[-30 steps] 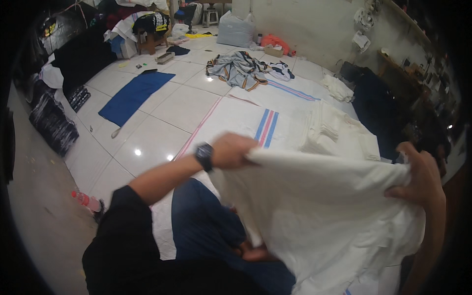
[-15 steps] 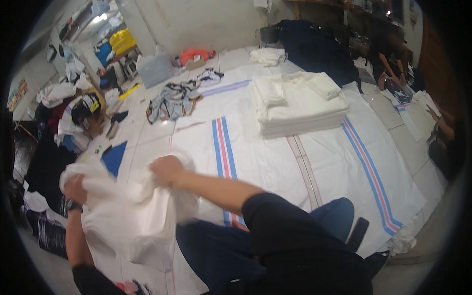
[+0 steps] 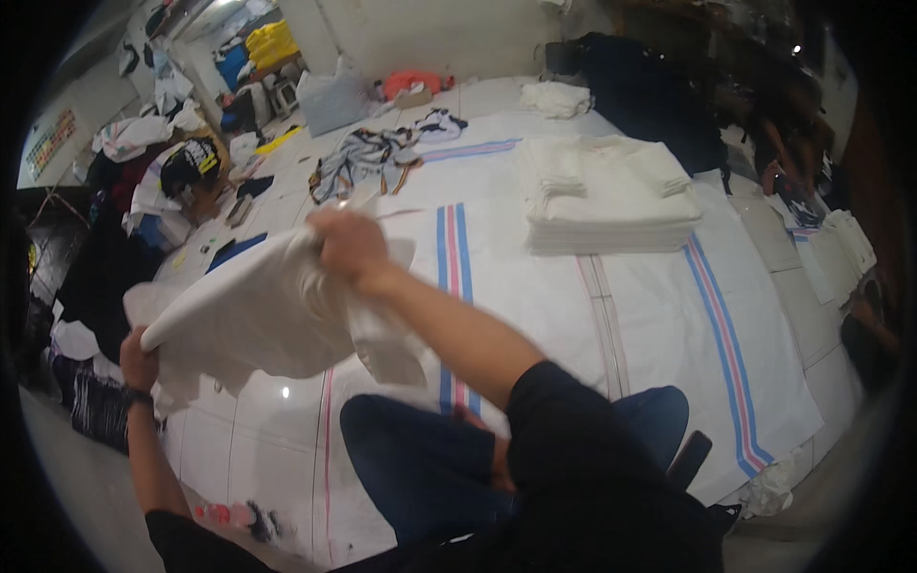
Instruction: The person sits on the floor and folds white shirts, then uses small scissors to trim loose threads from the collars and edges. The person handles shirts one at a time, smoothing them before cutting.
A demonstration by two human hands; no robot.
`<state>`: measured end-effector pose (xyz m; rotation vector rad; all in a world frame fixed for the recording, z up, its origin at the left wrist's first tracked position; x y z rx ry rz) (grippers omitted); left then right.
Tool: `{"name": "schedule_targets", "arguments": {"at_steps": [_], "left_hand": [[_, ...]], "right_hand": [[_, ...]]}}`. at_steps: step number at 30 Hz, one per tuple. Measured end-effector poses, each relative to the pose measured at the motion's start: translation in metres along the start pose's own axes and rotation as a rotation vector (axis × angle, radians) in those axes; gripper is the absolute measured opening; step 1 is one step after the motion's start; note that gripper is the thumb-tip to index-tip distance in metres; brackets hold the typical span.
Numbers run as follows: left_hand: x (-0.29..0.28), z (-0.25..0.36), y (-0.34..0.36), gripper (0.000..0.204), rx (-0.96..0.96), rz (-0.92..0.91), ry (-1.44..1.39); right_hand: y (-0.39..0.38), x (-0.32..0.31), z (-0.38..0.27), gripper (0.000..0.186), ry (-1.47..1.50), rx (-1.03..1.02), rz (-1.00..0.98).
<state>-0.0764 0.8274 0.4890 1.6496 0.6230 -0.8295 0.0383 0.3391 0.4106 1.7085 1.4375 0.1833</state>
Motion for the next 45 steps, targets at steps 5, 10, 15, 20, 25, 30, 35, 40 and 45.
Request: {"name": "schedule_targets", "arguments": {"at_steps": [5,10,15,20,25,30,35,40,45], "left_hand": [[-0.016,0.058,0.038,0.024,0.11,-0.208,-0.095],[-0.003,0.093,0.057,0.021,-0.06,-0.185,-0.54],[-0.005,0.164,0.037,0.022,-0.349,0.456,-1.114],[-0.017,0.276,-0.037,0.026,-0.372,0.94,-1.238],[-0.024,0.303,-0.057,0.056,0.125,0.92,-1.717],[0.042,0.419,-0.005,0.054,0.056,0.446,-2.013],[0.059,0.52,0.01,0.033,0.309,0.246,-1.929],[0.019,0.521,0.024,0.083,0.162,0.382,-1.521],[0.034,0.475,-0.022,0.096,0.544,0.374,-1.655]], "right_hand": [[0.024,-0.092,0.022,0.022,0.013,0.013,-0.043],[0.005,-0.227,-0.008,0.02,-0.093,-0.024,-0.047],[-0.062,-0.333,0.008,0.027,-0.085,0.134,0.216],[-0.209,-0.334,0.037,0.034,0.272,0.098,0.88],[-0.294,-0.342,0.014,0.033,0.135,-0.179,1.047],[-0.211,-0.24,-0.007,0.025,0.784,-0.163,0.275],[-0.202,-0.159,-0.048,0.062,0.48,-0.121,0.499],[-0.218,-0.191,-0.034,0.065,0.304,-0.012,0.49],[-0.189,-0.267,-0.032,0.05,0.419,-0.023,0.65]]}}
Point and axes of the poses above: each hand's wrist, its own y-axis towards the middle knuckle, its own x-axis out of the palm, z = x × y, the point moved 5 cm from there along y, towards the middle knuckle, and after that the axes turned 2 degrees about x, right-handed, at the moved point
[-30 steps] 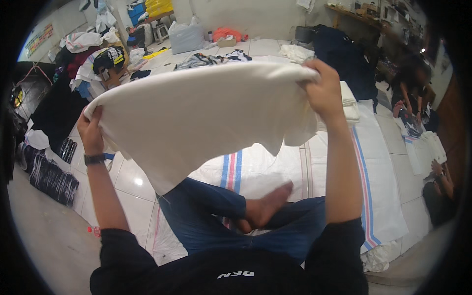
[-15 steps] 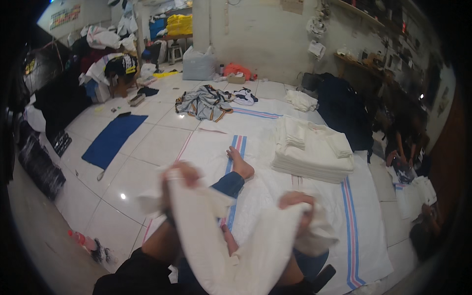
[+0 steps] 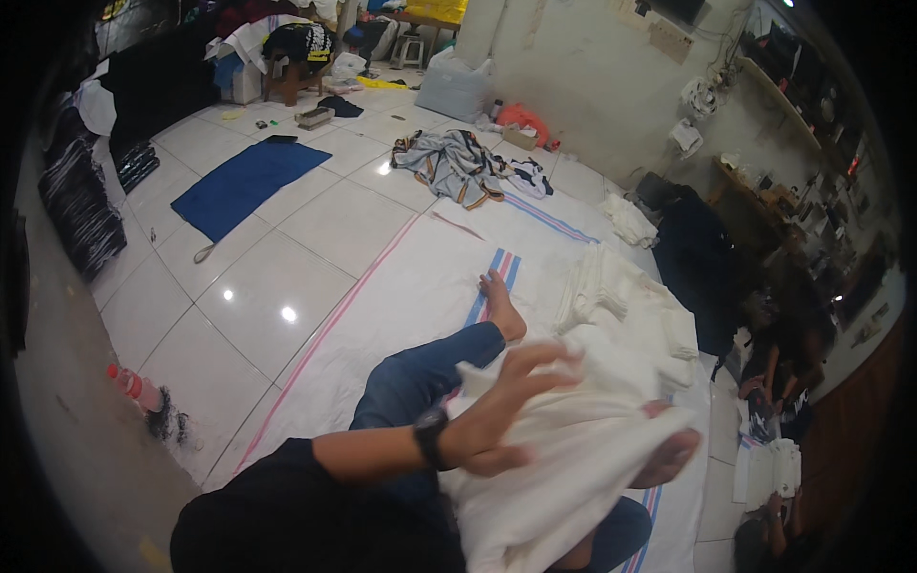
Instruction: The person sits on the floor and folds white shirts, then uses small scissors to trim loose threads from the collars and edges. The person handles shirts one at a time, smoothing them before cutting.
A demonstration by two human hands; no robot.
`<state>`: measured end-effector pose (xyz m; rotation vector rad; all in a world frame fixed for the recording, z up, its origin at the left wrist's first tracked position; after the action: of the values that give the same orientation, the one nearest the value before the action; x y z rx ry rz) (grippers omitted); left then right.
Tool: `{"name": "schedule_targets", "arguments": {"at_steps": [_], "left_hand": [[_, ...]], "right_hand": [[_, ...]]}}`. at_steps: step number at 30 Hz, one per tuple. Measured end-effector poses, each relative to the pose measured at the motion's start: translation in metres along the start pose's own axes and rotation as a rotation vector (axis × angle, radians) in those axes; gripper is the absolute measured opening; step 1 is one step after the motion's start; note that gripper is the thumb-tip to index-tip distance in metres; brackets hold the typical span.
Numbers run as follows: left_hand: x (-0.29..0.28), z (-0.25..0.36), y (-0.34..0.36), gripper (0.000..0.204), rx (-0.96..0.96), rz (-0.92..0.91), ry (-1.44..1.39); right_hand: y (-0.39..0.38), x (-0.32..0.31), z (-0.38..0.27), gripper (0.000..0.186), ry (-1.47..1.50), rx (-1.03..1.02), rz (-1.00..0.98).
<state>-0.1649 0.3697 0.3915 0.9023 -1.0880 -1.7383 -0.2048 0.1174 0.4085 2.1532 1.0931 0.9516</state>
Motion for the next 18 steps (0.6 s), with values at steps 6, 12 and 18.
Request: {"name": "schedule_targets", "arguments": {"at_steps": [6,12,18], "left_hand": [[0.049,0.018,-0.092,0.087,-0.271,0.214,-0.299],[0.022,-0.01,-0.07,0.07,-0.503,0.279,-0.247],[-0.026,0.068,-0.011,0.067,-0.424,0.244,-0.049]], "right_hand": [[0.017,0.008,-0.053,0.046,-0.378,-0.497,0.262],[0.031,0.025,-0.093,0.067,-0.621,-0.494,0.169],[0.052,0.018,-0.126,0.067,-0.689,-0.312,-0.114]]}}
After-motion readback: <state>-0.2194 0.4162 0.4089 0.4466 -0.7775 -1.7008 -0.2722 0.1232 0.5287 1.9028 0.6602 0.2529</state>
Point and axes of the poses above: each hand's wrist, its own y-axis towards the middle knuckle, its own x-axis out of the palm, z = x × y, the point moved 5 cm from there along y, towards the middle knuckle, and after that the axes turned 2 degrees about x, right-handed, at the moved point
